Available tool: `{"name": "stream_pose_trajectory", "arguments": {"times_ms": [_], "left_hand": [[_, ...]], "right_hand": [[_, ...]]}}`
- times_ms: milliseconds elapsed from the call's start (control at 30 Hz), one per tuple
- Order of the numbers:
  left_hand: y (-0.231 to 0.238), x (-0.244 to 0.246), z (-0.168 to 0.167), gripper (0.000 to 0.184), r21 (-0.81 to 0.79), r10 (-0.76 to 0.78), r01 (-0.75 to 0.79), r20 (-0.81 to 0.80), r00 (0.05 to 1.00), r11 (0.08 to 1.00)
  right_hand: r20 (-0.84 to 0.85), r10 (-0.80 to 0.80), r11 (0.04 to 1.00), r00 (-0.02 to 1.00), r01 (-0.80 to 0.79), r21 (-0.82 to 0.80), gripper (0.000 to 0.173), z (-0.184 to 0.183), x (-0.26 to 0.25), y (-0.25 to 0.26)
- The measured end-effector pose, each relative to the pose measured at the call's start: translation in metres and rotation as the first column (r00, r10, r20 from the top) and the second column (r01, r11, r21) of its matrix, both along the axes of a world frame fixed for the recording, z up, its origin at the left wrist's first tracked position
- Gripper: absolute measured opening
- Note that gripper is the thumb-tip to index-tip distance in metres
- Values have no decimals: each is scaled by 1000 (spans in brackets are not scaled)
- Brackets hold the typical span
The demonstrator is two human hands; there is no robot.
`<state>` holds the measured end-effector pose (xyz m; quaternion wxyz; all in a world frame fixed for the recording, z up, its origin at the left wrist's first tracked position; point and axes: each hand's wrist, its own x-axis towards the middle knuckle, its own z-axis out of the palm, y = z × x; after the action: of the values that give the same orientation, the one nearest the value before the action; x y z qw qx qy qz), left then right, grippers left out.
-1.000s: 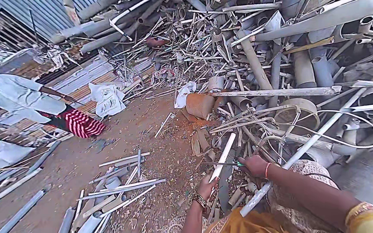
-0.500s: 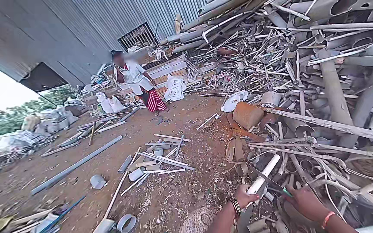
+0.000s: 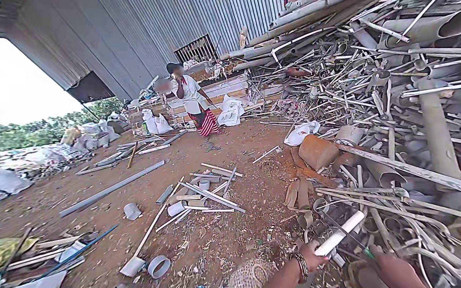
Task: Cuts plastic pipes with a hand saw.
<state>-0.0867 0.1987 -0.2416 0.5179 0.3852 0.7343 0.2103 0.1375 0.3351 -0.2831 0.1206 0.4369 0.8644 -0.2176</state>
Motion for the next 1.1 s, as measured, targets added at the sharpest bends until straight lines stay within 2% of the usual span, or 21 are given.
{"name": "stream_pose_trajectory", "arguments": {"times_ms": [67,167,200,300,333,367,433,500,533,600,633,700,833,933,1000,1100], "left_hand": [[-1,3,2,51,7,28,-28,50,998,1000],[-3,5,6,51,1,87,-87,113,990,996],[-3,6,7,51,-5,108,-108,120,987,994],[-2,9,10,51,-9,167,-167,145,975,986],[-1,8,11,51,2,175,-177,172,970,984],[-2,8,11,50,10,182,-188,198,963,982],[-1,8,12,45,11,245,-258,275,930,966],[1,10,12,35,-21,355,-372,354,865,928],[2,12,12,32,-40,413,-435,403,817,900],[4,12,12,34,-70,474,-514,509,719,855],[4,9,11,35,-78,470,-520,555,686,851],[5,4,6,35,-83,443,-511,627,641,856],[5,6,4,31,-99,502,-593,652,568,799],[7,10,17,33,-146,626,-674,547,555,725],[8,12,23,33,-150,683,-705,452,574,693],[8,12,19,37,-125,680,-689,356,641,714]], "right_hand": [[-33,77,997,996,-77,-6,51,2,-1,-5],[12,-151,988,988,151,-12,53,-8,-3,10],[15,-155,988,988,155,1,52,-8,-2,10],[-69,106,994,992,-105,18,51,5,-2,-9],[-102,118,993,988,-116,22,52,4,-3,-11],[-102,49,999,994,-48,9,53,-2,-5,-7],[-112,-206,978,972,200,-61,53,-17,-3,15],[-216,-428,898,878,385,-214,51,-31,5,34],[-311,-535,836,785,441,-326,49,-34,8,35],[-445,-708,703,549,481,-525,46,-28,10,29],[-481,-749,662,455,484,-573,43,-22,9,25],[-499,-794,608,347,481,-632,39,-17,13,25],[-464,-808,589,363,495,-638,31,-26,16,26],[-451,-795,605,406,468,-644,33,-28,12,22],[-441,-778,622,448,446,-644,35,-30,11,22],[-439,-744,656,504,425,-624,40,-29,11,20]]}}
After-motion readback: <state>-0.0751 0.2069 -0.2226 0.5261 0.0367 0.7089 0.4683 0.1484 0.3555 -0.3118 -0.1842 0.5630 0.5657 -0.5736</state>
